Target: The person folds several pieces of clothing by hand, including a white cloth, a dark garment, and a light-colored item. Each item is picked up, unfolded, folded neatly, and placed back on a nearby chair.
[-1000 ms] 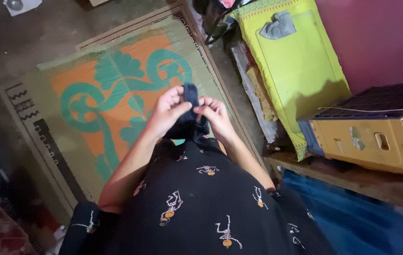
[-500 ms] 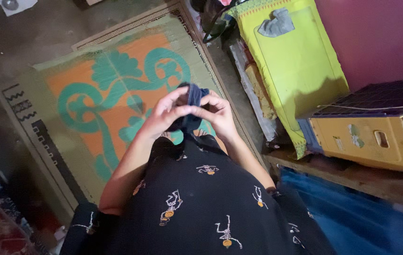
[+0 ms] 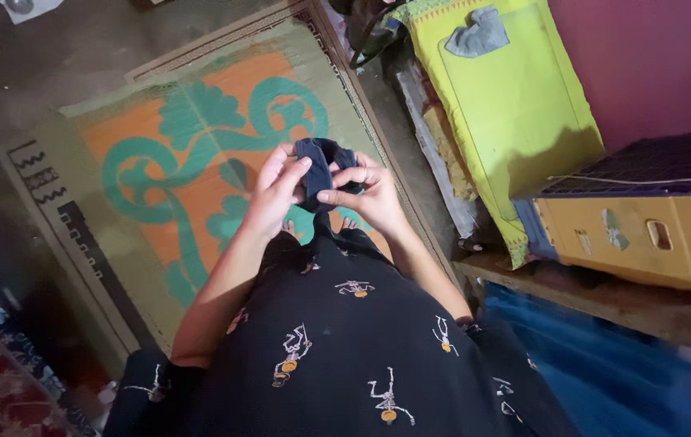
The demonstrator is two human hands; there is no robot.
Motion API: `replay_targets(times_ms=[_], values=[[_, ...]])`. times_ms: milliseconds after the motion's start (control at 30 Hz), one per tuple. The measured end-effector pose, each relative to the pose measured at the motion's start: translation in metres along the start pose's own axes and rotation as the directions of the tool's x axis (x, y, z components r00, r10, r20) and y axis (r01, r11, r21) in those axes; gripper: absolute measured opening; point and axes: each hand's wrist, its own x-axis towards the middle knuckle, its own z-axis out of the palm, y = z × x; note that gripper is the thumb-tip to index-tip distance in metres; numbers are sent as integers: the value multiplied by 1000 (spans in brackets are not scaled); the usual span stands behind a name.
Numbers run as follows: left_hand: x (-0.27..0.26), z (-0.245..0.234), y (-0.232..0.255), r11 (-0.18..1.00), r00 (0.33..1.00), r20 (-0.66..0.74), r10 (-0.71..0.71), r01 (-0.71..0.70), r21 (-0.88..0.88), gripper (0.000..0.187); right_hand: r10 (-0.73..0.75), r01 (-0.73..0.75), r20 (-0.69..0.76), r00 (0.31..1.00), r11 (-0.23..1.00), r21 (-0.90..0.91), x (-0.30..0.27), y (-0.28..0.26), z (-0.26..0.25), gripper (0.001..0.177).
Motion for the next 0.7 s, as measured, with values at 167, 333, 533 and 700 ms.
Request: replay_targets(times_ms=[167,333,533,700], values=[[6,-66,28,939,939,-163,302,-264,219,24,-86,103,-166,982,990,97,-2,-31,-61,31],[-14,-116,73,904,816,-398,419,-338,261,26,-92,135,-125,988,907,398,-9,-63,-113,48],[-15,-58,96,883,883,-134,449,-416,217,25,-58,110,-166,984,941,319,10,-66,-117,32],[-2,16,89,675,935,201,291,-350,649,39,89,-67,-39,995,923,379,31,-84,-94,21]])
